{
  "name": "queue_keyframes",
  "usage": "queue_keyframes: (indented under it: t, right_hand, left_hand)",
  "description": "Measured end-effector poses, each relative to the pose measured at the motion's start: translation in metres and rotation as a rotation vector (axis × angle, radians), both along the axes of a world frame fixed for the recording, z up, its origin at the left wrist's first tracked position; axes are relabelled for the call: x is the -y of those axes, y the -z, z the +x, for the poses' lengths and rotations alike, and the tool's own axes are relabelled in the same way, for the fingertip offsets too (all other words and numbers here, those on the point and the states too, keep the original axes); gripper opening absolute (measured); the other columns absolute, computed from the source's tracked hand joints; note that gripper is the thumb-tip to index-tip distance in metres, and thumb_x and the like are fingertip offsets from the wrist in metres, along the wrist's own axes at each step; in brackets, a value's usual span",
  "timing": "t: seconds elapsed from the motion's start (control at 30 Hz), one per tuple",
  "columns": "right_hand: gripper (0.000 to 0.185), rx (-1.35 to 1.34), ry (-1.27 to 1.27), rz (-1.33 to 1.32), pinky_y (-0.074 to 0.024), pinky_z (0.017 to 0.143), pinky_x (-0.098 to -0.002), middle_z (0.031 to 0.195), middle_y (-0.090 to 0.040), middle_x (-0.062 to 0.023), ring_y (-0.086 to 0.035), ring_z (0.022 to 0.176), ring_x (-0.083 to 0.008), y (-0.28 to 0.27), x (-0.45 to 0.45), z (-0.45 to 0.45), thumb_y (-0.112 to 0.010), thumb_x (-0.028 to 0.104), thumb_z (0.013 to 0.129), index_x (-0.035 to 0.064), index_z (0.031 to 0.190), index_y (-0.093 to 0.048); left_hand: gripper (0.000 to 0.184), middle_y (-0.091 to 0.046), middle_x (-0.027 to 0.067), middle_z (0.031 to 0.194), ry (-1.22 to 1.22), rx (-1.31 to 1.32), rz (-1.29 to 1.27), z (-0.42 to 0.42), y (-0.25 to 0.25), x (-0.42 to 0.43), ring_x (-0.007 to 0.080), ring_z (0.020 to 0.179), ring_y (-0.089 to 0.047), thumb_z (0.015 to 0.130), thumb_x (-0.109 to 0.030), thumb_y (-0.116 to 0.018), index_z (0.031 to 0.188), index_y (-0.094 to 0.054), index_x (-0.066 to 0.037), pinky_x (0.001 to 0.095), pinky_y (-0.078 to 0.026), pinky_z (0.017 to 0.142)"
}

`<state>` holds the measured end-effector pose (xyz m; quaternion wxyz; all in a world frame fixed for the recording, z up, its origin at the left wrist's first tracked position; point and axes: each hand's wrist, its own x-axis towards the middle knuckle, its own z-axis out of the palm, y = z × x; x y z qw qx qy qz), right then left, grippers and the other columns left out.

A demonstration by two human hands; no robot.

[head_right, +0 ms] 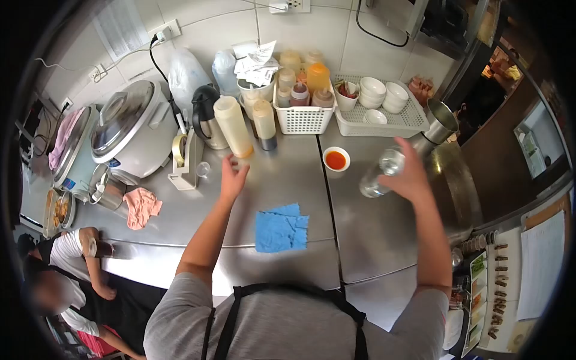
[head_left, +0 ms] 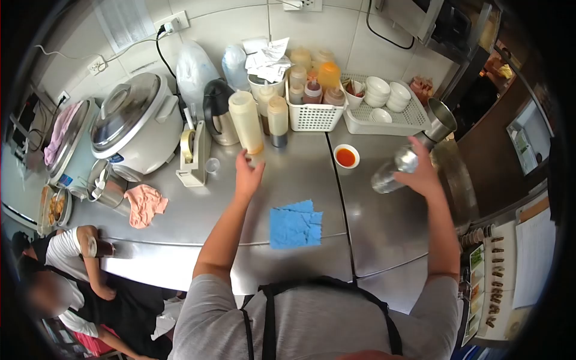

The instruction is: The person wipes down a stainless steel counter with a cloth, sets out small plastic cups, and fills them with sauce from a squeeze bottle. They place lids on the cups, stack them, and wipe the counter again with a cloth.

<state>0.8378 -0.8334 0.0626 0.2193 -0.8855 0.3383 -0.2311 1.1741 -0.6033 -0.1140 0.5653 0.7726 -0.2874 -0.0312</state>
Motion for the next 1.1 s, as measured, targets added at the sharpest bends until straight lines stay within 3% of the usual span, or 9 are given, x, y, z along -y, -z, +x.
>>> queue_keyframes:
  t: [0.13, 0.33, 0.43, 0.57, 0.73, 0.83, 0.93, 1.03, 1.1]
  right_hand:
    - [0.087, 0.01, -0.135, 0.075, -0.0351, 0.094, -0.0375, 0.12, -0.042, -0.0189, -0.041, 0.113, -0.0321, 0.008, -0.051, 0.105, -0.073, 0.021, 0.048, 0.0079, 0.125, -0.035]
    - [0.085, -0.031, -0.317, 0.026, -0.0374, 0.09, -0.0398, 0.116, -0.042, -0.0181, -0.042, 0.107, -0.0351, 0.046, -0.099, 0.223, -0.072, 0.022, 0.051, 0.0118, 0.126, -0.032]
    - [0.086, -0.125, -0.315, 0.047, -0.0382, 0.089, -0.0393, 0.115, -0.042, -0.0179, -0.042, 0.106, -0.0349, 0.048, -0.122, 0.262, -0.072, 0.022, 0.051, 0.012, 0.126, -0.032]
    - [0.086, -0.182, -0.325, 0.005, -0.0386, 0.088, -0.0388, 0.114, -0.042, -0.0171, -0.043, 0.105, -0.0345, 0.054, -0.144, 0.298, -0.072, 0.022, 0.051, 0.011, 0.126, -0.032]
    - [0.087, -0.203, -0.332, -0.01, -0.0398, 0.088, -0.0408, 0.116, -0.042, -0.0165, -0.043, 0.103, -0.0374, 0.055, -0.164, 0.324, -0.071, 0.022, 0.051, 0.0127, 0.127, -0.031]
    - [0.087, -0.189, -0.354, -0.009, -0.0395, 0.088, -0.041, 0.116, -0.042, -0.0167, -0.043, 0.102, -0.0373, 0.058, -0.17, 0.332, -0.071, 0.021, 0.052, 0.0118, 0.128, -0.03]
    - [0.088, 0.027, -0.423, -0.074, -0.0365, 0.091, -0.0403, 0.119, -0.04, -0.0183, -0.041, 0.107, -0.0388, 0.07, -0.165, 0.323, -0.073, 0.026, 0.054, 0.0102, 0.129, -0.029]
    - [0.08, 0.101, -0.422, 0.134, -0.0302, 0.096, -0.0397, 0.128, -0.034, -0.0186, -0.033, 0.116, -0.0397, 0.072, -0.174, 0.281, -0.07, 0.029, 0.062, 0.0096, 0.129, -0.031]
    - [0.073, -0.019, -0.319, 0.236, -0.0275, 0.098, -0.0416, 0.131, -0.031, -0.018, -0.03, 0.119, -0.0396, 0.096, -0.178, 0.232, -0.066, 0.031, 0.066, 0.0109, 0.129, -0.033]
  left_hand:
    - [0.07, -0.05, 0.0157, 0.095, -0.053, -0.169, -0.038, 0.064, -0.007, 0.041, 0.0161, 0.068, -0.052, 0.075, -0.021, -0.062, 0.128, -0.021, -0.002, 0.0261, -0.045, 0.058]
    - [0.085, -0.049, 0.0159, 0.112, 0.256, -0.604, -0.104, 0.072, -0.02, 0.047, 0.0235, 0.09, -0.055, 0.08, -0.037, -0.055, 0.136, 0.005, -0.018, 0.0385, -0.044, 0.073]
    - [0.082, -0.045, 0.0197, 0.116, 0.313, -0.728, -0.1, 0.077, -0.032, 0.04, 0.0221, 0.095, -0.051, 0.082, -0.039, -0.05, 0.137, 0.004, -0.011, 0.0302, -0.042, 0.075]
    - [0.073, -0.047, 0.014, 0.113, 0.38, -0.846, -0.181, 0.094, -0.025, 0.021, 0.0221, 0.096, -0.049, 0.084, -0.049, -0.038, 0.138, -0.003, -0.014, 0.0326, -0.039, 0.081]
    - [0.062, -0.05, 0.0104, 0.104, 0.283, -0.696, -0.185, 0.109, -0.022, -0.017, 0.018, 0.091, -0.049, 0.086, -0.046, -0.037, 0.132, -0.025, -0.006, 0.0264, -0.038, 0.071]
    - [0.054, -0.046, 0.014, 0.117, 0.318, -0.606, -0.161, 0.108, -0.035, -0.042, 0.0242, 0.104, -0.046, 0.088, -0.042, -0.038, 0.131, -0.029, -0.01, 0.0362, -0.036, 0.087]
    - [0.042, -0.048, 0.016, 0.114, 0.318, -0.208, -0.336, 0.106, -0.015, -0.057, 0.0276, 0.106, -0.046, 0.085, -0.025, -0.05, 0.122, -0.042, -0.006, 0.0337, -0.036, 0.087]
    - [0.037, -0.044, 0.0213, 0.119, 0.203, 0.325, 0.107, 0.112, -0.021, -0.088, 0.0353, 0.114, -0.039, 0.08, -0.017, -0.055, 0.114, -0.049, -0.005, 0.0388, -0.03, 0.096]
    - [0.037, -0.043, 0.0234, 0.118, 0.206, 0.308, 0.046, 0.105, -0.013, -0.092, 0.0381, 0.113, -0.038, 0.076, -0.013, -0.057, 0.111, -0.051, -0.004, 0.0415, -0.03, 0.095]
